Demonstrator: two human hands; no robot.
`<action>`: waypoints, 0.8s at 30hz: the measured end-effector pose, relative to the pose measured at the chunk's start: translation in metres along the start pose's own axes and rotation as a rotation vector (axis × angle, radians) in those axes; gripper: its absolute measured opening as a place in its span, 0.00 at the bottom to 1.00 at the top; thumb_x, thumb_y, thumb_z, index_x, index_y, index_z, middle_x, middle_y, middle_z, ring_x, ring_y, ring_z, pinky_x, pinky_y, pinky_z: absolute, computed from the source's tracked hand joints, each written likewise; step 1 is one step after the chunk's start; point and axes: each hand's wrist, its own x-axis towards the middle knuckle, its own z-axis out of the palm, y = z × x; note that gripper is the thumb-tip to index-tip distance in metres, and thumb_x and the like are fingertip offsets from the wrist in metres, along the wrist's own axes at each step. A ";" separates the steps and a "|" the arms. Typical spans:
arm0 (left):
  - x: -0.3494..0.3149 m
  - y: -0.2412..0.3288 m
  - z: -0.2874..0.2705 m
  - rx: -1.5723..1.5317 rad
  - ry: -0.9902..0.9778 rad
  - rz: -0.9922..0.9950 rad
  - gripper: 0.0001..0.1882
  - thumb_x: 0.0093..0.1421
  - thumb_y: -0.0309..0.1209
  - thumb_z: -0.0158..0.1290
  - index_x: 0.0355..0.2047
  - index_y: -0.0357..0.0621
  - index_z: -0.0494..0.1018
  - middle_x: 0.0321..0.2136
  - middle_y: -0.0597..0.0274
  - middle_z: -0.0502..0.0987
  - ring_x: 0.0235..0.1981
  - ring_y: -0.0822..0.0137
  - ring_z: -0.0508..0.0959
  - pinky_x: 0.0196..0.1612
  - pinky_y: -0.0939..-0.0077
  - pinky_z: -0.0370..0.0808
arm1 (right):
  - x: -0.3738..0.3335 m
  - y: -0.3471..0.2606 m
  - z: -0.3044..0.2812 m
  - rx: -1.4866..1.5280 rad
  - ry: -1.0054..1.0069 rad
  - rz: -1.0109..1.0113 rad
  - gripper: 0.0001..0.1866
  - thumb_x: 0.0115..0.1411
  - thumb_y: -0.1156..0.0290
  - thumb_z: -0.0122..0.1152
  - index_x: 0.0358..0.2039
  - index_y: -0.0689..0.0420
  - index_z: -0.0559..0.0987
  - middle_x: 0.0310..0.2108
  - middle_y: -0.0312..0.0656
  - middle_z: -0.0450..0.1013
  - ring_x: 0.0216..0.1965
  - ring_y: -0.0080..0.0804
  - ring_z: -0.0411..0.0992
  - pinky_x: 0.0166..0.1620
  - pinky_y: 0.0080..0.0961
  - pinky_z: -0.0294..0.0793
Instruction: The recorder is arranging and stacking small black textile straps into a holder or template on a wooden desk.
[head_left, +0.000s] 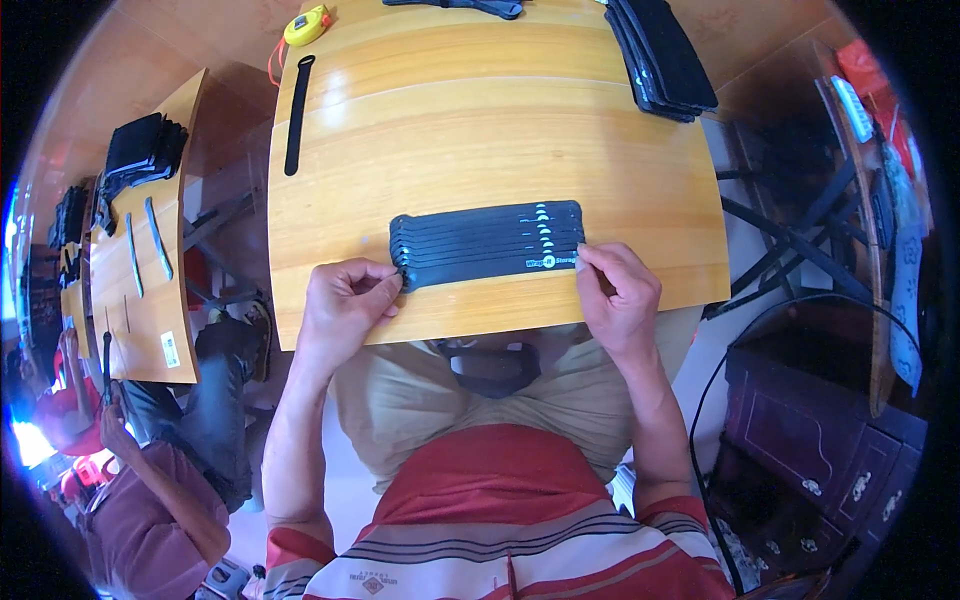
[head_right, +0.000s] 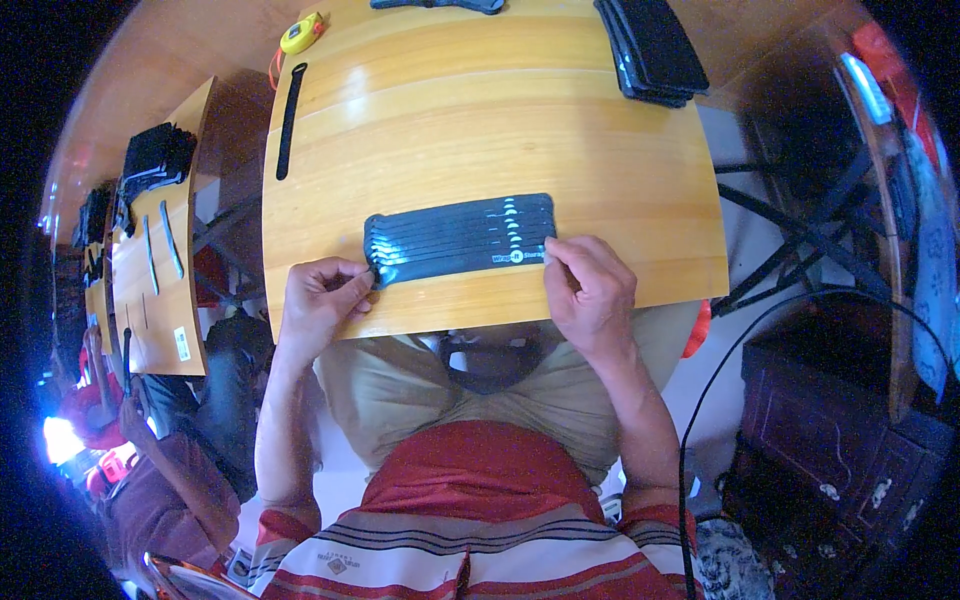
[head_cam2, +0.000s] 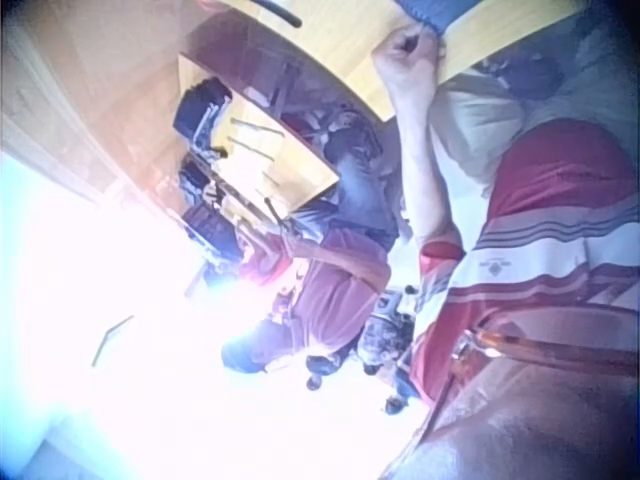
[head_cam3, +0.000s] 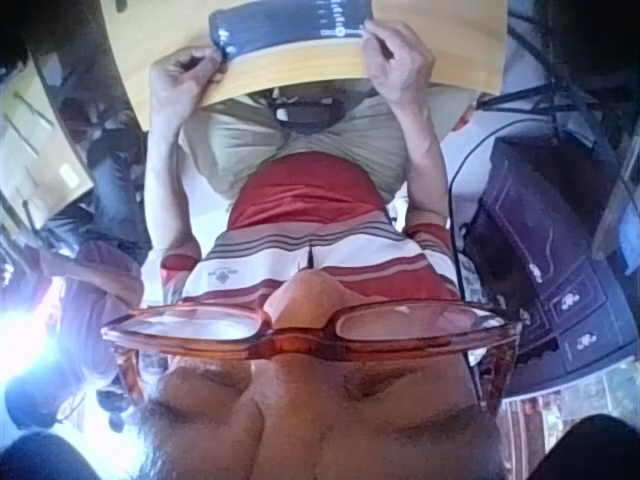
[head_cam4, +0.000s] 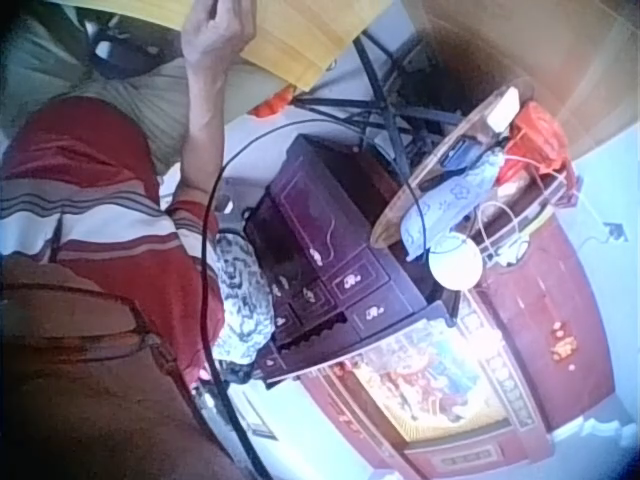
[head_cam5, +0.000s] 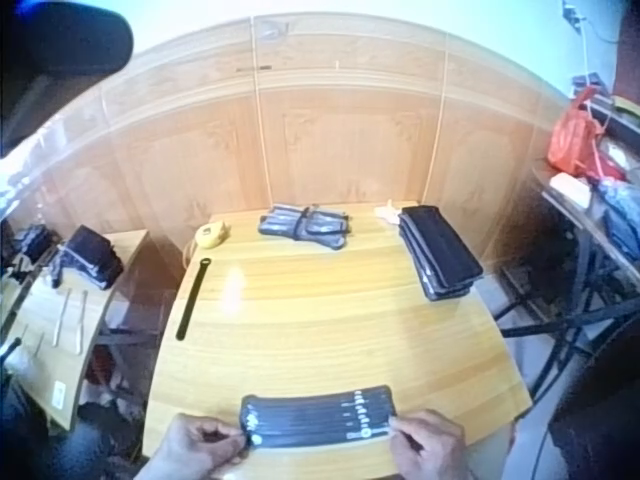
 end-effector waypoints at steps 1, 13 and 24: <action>0.000 0.000 0.000 0.000 0.001 -0.001 0.06 0.67 0.24 0.60 0.38 0.32 0.83 0.25 0.63 0.83 0.25 0.78 0.79 0.31 0.83 0.78 | 0.000 -0.001 0.000 -0.002 -0.013 0.010 0.08 0.56 0.84 0.66 0.37 0.63 0.84 0.31 0.49 0.79 0.32 0.45 0.80 0.35 0.35 0.79; 0.002 -0.002 0.000 0.005 -0.010 0.002 0.06 0.67 0.24 0.61 0.38 0.31 0.83 0.26 0.62 0.83 0.25 0.78 0.80 0.31 0.82 0.79 | 0.001 -0.001 0.000 -0.011 -0.009 -0.008 0.09 0.56 0.85 0.66 0.37 0.63 0.83 0.31 0.50 0.79 0.32 0.46 0.80 0.36 0.36 0.79; 0.002 -0.004 0.000 0.009 -0.003 0.007 0.06 0.67 0.24 0.61 0.38 0.31 0.83 0.25 0.62 0.83 0.25 0.78 0.79 0.30 0.83 0.78 | 0.000 -0.001 0.000 -0.029 -0.007 -0.026 0.09 0.55 0.85 0.66 0.37 0.63 0.83 0.30 0.49 0.79 0.31 0.45 0.80 0.35 0.36 0.79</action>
